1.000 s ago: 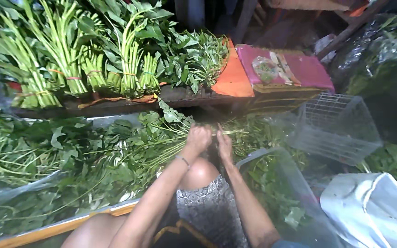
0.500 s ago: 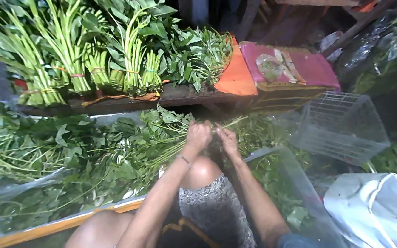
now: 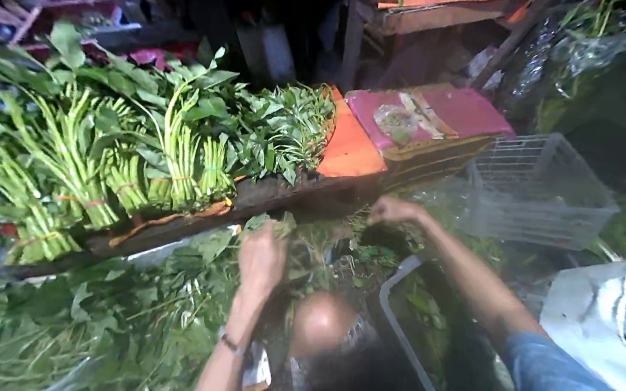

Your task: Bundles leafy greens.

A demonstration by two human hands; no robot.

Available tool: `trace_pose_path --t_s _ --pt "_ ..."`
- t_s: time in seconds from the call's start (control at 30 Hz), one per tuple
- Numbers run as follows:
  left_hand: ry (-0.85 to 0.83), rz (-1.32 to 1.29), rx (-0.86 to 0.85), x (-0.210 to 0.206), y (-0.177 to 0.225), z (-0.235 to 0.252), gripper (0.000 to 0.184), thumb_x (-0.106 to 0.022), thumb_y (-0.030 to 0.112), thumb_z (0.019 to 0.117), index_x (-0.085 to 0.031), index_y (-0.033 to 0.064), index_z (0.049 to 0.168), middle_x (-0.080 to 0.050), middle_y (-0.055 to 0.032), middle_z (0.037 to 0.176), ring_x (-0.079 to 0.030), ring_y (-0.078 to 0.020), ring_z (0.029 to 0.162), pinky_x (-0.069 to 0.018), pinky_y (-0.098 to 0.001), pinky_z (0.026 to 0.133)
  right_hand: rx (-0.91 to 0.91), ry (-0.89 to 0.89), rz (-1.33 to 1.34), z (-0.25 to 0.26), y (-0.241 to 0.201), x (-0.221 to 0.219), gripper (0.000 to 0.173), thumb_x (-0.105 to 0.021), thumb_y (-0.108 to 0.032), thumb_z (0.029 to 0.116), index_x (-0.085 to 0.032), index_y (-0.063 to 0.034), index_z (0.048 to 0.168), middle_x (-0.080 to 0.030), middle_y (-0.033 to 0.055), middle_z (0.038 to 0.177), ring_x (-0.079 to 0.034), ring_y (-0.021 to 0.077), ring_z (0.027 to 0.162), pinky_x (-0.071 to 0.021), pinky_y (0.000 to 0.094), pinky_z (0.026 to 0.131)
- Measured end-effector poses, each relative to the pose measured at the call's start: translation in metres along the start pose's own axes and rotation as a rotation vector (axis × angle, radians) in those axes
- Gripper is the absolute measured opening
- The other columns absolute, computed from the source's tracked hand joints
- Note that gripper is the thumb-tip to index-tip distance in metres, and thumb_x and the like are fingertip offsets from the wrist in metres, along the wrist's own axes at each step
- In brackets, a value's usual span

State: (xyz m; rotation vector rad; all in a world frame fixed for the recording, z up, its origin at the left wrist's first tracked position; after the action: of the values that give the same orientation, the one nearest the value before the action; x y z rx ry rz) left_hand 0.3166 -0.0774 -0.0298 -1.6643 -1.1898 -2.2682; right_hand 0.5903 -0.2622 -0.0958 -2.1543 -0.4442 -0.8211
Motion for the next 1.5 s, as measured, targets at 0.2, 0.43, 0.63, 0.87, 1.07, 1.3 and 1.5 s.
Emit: trace_pose_path --t_s 0.2,0.43,0.63,0.87,1.07,1.3,1.5 --pt "0.248 -0.261 0.103 0.073 -0.058 -0.013 0.037 -0.055 0.026 0.0993 -0.065 -0.0073 0.113 -0.067 -0.0162 0.091 -0.065 -0.0199 0.081 -0.0538 -0.0446 0.077 0.098 1.010 0.393 0.042 0.044 0.151 0.026 -0.055 -0.006 0.1008 -0.068 0.0028 0.122 -0.069 0.0225 0.118 -0.069 0.0334 0.104 -0.0538 0.0526 0.095" --pt "0.477 -0.079 0.056 0.138 -0.072 -0.046 0.035 -0.060 0.018 0.0986 -0.061 -0.0160 0.108 -0.065 -0.0224 0.085 -0.063 -0.0184 0.074 -0.0536 -0.0396 0.073 -0.293 1.064 0.329 0.085 0.050 0.193 0.040 -0.065 -0.028 0.0969 -0.069 0.0055 0.118 -0.062 0.0318 0.127 -0.056 0.0483 0.127 -0.0439 0.0657 0.104" --pt "0.568 0.025 -0.106 0.172 -0.053 -0.061 0.035 -0.060 0.016 0.0998 -0.056 -0.0188 0.092 -0.060 -0.0179 0.076 -0.057 -0.0057 0.072 -0.0485 -0.0214 0.069 -0.060 0.964 -0.011 0.102 0.048 0.189 0.035 -0.075 -0.018 0.0867 -0.071 -0.0017 0.117 -0.048 0.0299 0.144 -0.045 0.0490 0.136 -0.0423 0.0674 0.105" --pt "0.512 -0.104 -0.092 0.166 -0.062 -0.067 0.038 -0.059 0.026 0.1017 -0.059 -0.0115 0.100 -0.062 -0.0133 0.079 -0.059 -0.0085 0.070 -0.0511 -0.0289 0.067 -0.088 0.903 0.126 0.084 0.035 0.200 0.024 -0.076 -0.017 0.0911 -0.075 -0.0001 0.108 -0.068 0.0279 0.118 -0.062 0.0474 0.117 -0.0465 0.0683 0.101" --pt "0.524 -0.251 -0.034 0.162 -0.081 -0.066 0.038 -0.060 0.032 0.0995 -0.061 -0.0062 0.103 -0.062 -0.0032 0.080 -0.057 0.0012 0.069 -0.0515 -0.0224 0.066 -0.151 0.943 0.640 0.048 0.007 0.221 0.033 -0.069 -0.013 0.0961 -0.065 0.0006 0.126 -0.063 0.0221 0.120 -0.061 0.0292 0.099 -0.0521 0.0489 0.087" --pt "0.591 -0.146 -0.029 0.154 -0.086 -0.070 0.048 -0.056 0.045 0.0997 -0.065 -0.0027 0.102 -0.063 -0.0113 0.078 -0.059 -0.0131 0.068 -0.0491 -0.0361 0.063 -0.117 1.025 0.887 0.047 0.001 0.211 0.034 -0.061 -0.025 0.1020 -0.059 -0.0023 0.128 -0.061 0.0097 0.109 -0.055 0.0148 0.082 -0.0495 0.0341 0.074" --pt "0.581 -0.259 0.010 0.156 -0.087 -0.067 0.043 -0.055 0.043 0.0973 -0.065 0.0011 0.100 -0.060 -0.0026 0.076 -0.057 -0.0056 0.066 -0.0495 -0.0293 0.062 -0.133 0.994 0.376 0.034 -0.027 0.223 0.040 -0.073 -0.007 0.0917 -0.061 0.0042 0.128 -0.066 0.0268 0.119 -0.066 0.0372 0.106 -0.0532 0.0540 0.093"
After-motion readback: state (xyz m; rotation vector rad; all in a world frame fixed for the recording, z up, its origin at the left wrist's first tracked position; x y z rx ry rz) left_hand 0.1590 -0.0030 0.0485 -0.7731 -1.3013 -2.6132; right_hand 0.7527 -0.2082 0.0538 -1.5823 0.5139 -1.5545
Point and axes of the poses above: each hand's wrist, its own z-axis towards the middle knuckle, its own x-axis out of the back of the hand, y = z × x, the point moved 4 cm from there along z, towards the middle knuckle
